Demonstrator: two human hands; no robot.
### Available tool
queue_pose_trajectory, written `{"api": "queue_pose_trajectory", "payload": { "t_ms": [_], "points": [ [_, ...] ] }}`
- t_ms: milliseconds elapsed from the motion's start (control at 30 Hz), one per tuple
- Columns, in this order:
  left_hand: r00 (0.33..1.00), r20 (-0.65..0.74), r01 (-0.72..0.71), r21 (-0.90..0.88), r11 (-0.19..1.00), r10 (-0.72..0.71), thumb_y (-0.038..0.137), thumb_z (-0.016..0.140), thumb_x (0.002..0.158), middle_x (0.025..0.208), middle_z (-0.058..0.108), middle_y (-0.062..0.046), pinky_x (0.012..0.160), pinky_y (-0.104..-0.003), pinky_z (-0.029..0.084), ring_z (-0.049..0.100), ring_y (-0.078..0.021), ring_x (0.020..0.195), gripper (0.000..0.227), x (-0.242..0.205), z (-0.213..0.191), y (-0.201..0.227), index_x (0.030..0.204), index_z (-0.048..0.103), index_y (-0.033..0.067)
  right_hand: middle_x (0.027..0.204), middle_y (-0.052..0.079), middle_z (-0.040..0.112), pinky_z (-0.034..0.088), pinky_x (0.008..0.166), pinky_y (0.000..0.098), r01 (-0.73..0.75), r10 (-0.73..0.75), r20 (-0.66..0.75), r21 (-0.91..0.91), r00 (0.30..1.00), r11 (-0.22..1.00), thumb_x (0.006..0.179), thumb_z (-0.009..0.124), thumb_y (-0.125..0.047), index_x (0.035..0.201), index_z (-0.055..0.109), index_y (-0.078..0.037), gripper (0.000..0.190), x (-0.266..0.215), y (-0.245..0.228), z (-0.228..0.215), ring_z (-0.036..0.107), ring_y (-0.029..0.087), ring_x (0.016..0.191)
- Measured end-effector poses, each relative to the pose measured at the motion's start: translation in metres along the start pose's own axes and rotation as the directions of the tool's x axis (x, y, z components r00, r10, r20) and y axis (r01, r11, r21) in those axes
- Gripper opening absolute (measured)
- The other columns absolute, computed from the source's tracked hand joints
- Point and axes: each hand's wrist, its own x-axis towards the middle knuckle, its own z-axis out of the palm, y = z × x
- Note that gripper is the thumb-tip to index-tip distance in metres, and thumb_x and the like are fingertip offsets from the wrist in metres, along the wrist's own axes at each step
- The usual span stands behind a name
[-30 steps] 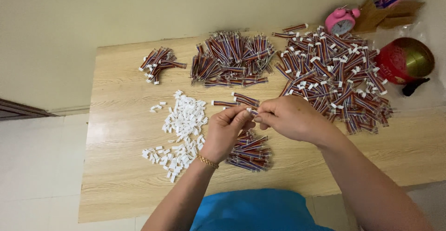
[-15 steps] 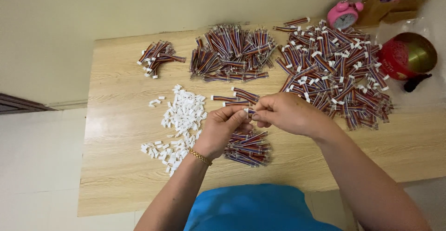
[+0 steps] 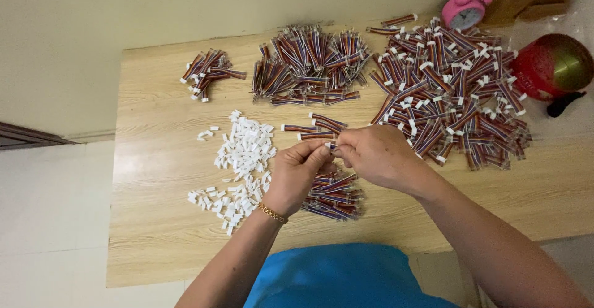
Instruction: Attach white plastic connectors to the ends of multi-colored ribbon cables.
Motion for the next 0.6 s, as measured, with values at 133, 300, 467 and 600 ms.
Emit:
{"api": "queue_pose_trajectory", "payload": {
  "t_ms": [133,300,467,600],
  "points": [
    [0.998,-0.039,0.050,-0.058,0.997,-0.052,0.011,0.067,0.099,0.086,0.076,-0.015,0.072,-0.035,0.066,0.074,-0.0200,0.074,0.021,0.004,-0.003,-0.010,0.116,0.076,0.0019,0.067,-0.004,0.076,0.054,0.070,0.0397,0.003,-0.002,0.019,-0.064,1.000,0.998,0.094,0.054,-0.030,0.078,0.069,-0.023,0.023,0.018,0.017,0.018,0.075,0.025,0.075],
    [0.997,-0.017,0.080,0.185,0.980,-0.078,0.016,0.071,0.098,0.085,0.077,-0.020,0.072,-0.039,0.065,0.074,-0.0258,0.073,0.021,0.045,-0.018,-0.018,0.110,0.077,0.0014,0.086,0.006,0.080,0.055,0.079,0.0423,-0.114,0.101,0.128,0.101,0.987,0.988,0.099,0.055,-0.026,0.095,0.076,-0.017,0.023,0.049,0.034,0.028,0.076,0.029,0.088],
    [0.993,-0.114,0.076,0.350,0.933,-0.038,0.019,0.071,0.095,0.073,0.075,-0.015,0.058,-0.031,0.062,0.073,-0.0202,0.062,0.020,0.110,-0.046,-0.099,0.104,0.079,0.0033,0.122,0.019,0.070,0.051,0.098,0.0517,-0.115,0.116,-0.003,0.084,0.993,0.990,0.096,0.062,-0.024,0.129,0.067,-0.014,0.035,0.065,0.096,0.055,0.064,0.039,0.119],
    [0.957,-0.288,0.224,0.793,0.566,0.024,0.049,0.074,0.089,0.095,0.079,0.003,0.087,-0.042,0.062,0.075,-0.0258,0.096,0.023,0.154,-0.063,-0.174,0.109,0.080,0.0387,0.128,0.020,0.067,0.049,0.104,0.0485,-0.216,0.187,0.151,0.205,0.971,0.955,0.093,0.057,-0.024,0.126,0.069,-0.013,0.036,0.046,0.116,0.110,0.060,0.039,0.124]
  ]
}}
